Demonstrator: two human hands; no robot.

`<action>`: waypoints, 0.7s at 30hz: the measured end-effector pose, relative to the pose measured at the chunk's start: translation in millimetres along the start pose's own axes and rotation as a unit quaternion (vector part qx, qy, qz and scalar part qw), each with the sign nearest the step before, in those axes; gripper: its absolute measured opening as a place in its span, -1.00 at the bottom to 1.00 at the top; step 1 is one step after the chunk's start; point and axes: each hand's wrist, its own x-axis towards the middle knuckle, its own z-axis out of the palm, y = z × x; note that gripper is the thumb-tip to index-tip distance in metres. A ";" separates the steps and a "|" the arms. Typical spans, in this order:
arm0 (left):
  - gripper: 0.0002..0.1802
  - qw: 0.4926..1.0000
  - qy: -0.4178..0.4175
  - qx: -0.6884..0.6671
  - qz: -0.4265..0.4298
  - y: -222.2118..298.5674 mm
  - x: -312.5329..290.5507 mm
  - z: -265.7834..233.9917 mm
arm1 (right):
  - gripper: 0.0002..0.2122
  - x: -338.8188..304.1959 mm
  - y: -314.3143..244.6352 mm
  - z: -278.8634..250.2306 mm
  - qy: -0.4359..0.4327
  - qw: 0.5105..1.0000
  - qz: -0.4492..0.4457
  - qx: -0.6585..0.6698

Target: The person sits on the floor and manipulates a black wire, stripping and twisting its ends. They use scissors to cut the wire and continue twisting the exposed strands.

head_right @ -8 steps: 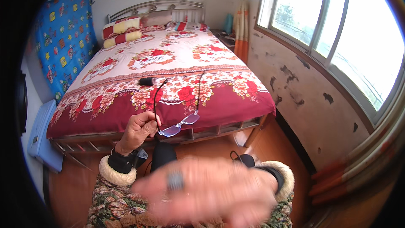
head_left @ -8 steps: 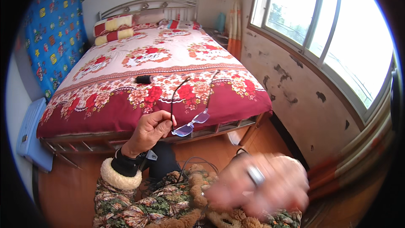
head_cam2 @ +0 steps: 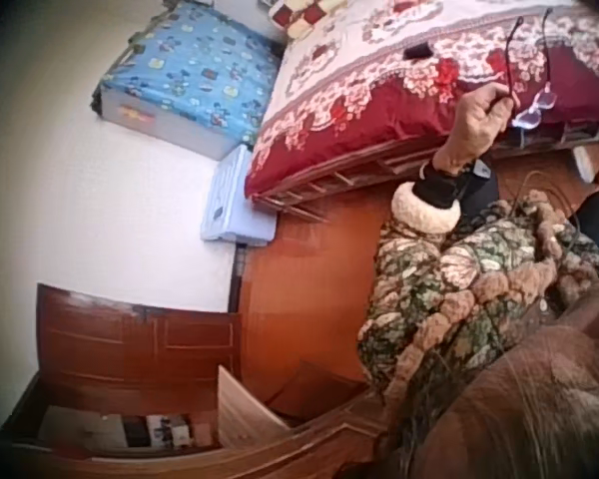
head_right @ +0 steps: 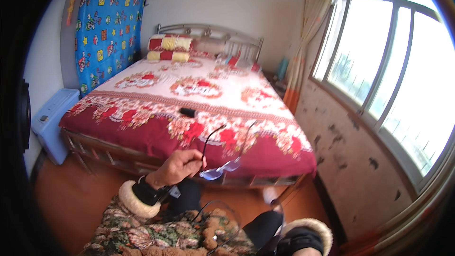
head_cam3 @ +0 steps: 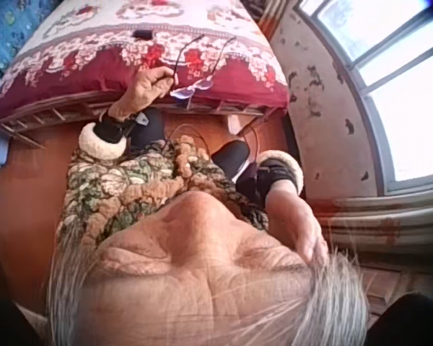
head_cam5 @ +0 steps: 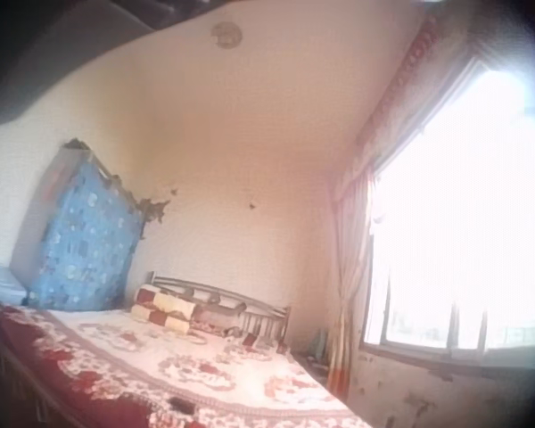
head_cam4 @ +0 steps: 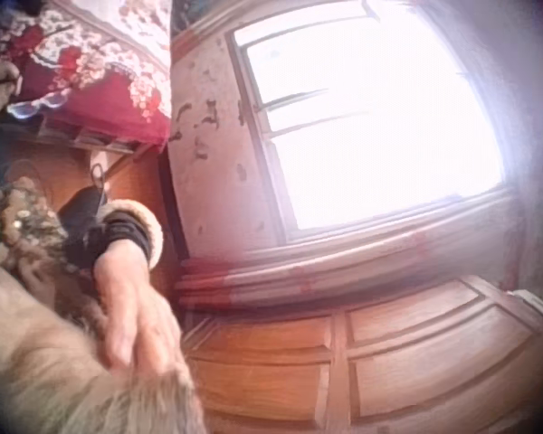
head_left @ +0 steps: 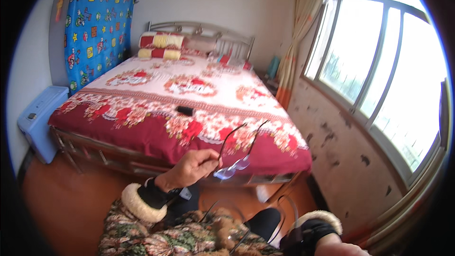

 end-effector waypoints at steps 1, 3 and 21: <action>-0.87 1.000 0.004 -0.013 -0.005 0.5 -2.2 -0.6 | -0.74 -1.5 -8.5 -0.3 0.059 0.991 0.032 -0.117; -0.86 0.999 0.008 -0.048 -0.002 -0.5 -2.9 1.3 | -0.82 -2.7 -17.6 3.5 0.172 0.918 0.343 -0.097; -0.83 0.998 0.018 -0.053 -0.001 -6.4 -6.9 13.6 | -0.56 -65.7 25.1 28.3 0.155 0.542 0.736 0.375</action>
